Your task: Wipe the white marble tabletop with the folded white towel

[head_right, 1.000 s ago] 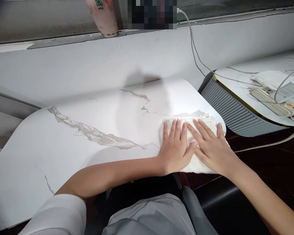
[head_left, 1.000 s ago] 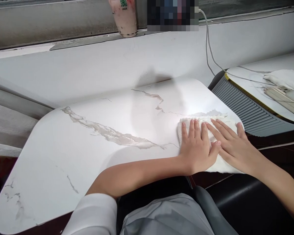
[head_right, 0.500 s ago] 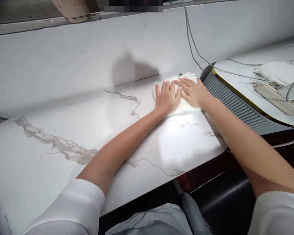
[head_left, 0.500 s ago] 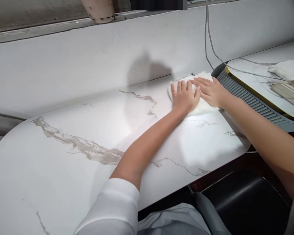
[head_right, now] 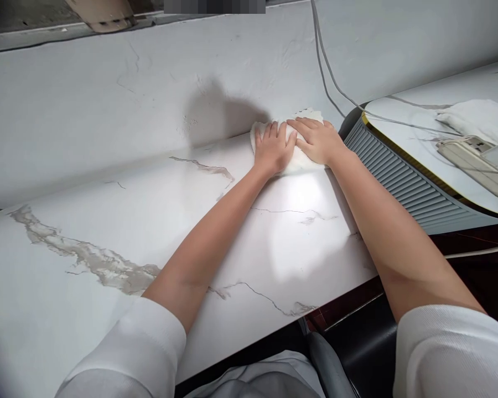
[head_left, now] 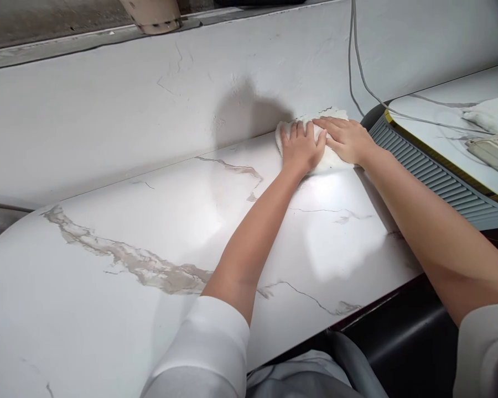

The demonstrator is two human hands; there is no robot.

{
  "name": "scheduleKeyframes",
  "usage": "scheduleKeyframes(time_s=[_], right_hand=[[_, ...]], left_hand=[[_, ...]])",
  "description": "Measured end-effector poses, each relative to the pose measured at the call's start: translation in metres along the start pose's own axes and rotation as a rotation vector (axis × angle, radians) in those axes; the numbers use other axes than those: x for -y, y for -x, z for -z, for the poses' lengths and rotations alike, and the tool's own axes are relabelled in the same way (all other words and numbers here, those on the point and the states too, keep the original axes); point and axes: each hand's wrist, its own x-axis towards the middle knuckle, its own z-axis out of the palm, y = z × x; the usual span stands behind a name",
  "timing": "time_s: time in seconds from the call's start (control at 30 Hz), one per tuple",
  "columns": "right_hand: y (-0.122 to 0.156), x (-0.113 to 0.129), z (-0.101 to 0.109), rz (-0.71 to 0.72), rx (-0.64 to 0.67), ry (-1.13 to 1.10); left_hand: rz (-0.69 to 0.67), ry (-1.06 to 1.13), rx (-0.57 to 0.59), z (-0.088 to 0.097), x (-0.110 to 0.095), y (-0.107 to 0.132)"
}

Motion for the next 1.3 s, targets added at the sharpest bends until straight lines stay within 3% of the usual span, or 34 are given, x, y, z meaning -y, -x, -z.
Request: scheduleKeyframes(time_s=[0.3, 0.7, 0.87, 1.07, 1.3], right_hand=[[0.060, 0.023, 0.012, -0.066, 0.011, -0.030], [0.185, 0.102, 0.027, -0.046, -0.013, 0.081], [0.217, 0.134, 0.030, -0.014, -0.025, 0.159], [0.211, 0.145, 0.030, 0.015, -0.009, 0.157], [0.147, 0.144, 0.021, 0.012, 0.041, 0.147]], left_hand=[[-0.042, -0.017, 0.078, 0.007, -0.018, 0.056], [-0.127, -0.020, 0.089, 0.028, -0.031, 0.193], [-0.096, 0.100, 0.177, 0.044, -0.025, 0.237], [0.032, 0.268, 0.264, 0.058, -0.018, 0.233], [0.067, 0.179, 0.099, 0.055, 0.008, 0.190]])
